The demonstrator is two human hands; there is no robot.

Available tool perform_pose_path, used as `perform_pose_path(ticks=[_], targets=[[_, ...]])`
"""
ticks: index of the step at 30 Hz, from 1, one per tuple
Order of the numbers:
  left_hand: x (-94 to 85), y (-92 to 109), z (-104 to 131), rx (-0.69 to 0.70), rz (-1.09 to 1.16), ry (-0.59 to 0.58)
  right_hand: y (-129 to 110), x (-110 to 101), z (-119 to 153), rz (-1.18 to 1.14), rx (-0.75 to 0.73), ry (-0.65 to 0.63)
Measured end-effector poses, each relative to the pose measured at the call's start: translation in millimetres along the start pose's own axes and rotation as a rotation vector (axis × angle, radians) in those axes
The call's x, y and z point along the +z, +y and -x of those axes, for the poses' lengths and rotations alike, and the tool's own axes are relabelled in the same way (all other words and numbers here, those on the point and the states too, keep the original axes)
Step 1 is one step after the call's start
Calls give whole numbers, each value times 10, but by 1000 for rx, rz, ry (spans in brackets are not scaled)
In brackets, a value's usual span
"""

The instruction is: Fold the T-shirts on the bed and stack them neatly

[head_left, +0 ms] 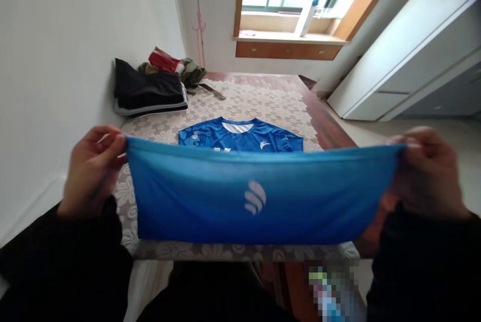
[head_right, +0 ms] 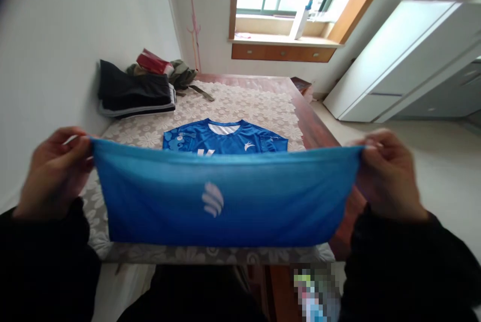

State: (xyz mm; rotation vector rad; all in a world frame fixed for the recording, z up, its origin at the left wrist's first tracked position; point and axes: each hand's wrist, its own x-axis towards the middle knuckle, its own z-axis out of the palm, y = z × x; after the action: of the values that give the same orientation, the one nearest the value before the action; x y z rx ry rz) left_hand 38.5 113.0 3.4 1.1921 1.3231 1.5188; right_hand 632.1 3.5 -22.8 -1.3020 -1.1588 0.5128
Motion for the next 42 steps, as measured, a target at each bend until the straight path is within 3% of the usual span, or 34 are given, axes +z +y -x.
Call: perform_pose_path(ticks=[4, 8, 11, 14, 21, 27, 30, 33, 38, 42], targets=[[579, -419, -987, -42, -135, -3, 410, 635, -1058, 14, 100, -69], [994, -978, -1589, -37, -273, -14, 1028, 1128, -1664, 169, 185, -150], [1154, -1318, -1761, -4, -355, -30, 1416, 1289, -1799, 258, 220, -183], [1194, -1515, -1845, 45, -396, -58, 1654, 1299, -1832, 302, 197, -159], [1128, -1534, -1959, 160, -439, -69, 1707, 1188, -1887, 343, 120, -136], [1190, -1478, -1867, 148, -596, -140, 1634, 1278, -1882, 510, 92, -146], [1114, -1337, -1713, 116, -660, -178, 1529, 1229, -1781, 565, 92, -114], [837, -1115, -1354, 75, -738, -256, 1329, 958, -1469, 643, 78, -100], [144, -850, -398, -118, -929, -491, 927, 249, -455, 824, 183, -484], [-213, -898, 147, -259, -960, -554, 781, -43, 280, 790, 329, -610]])
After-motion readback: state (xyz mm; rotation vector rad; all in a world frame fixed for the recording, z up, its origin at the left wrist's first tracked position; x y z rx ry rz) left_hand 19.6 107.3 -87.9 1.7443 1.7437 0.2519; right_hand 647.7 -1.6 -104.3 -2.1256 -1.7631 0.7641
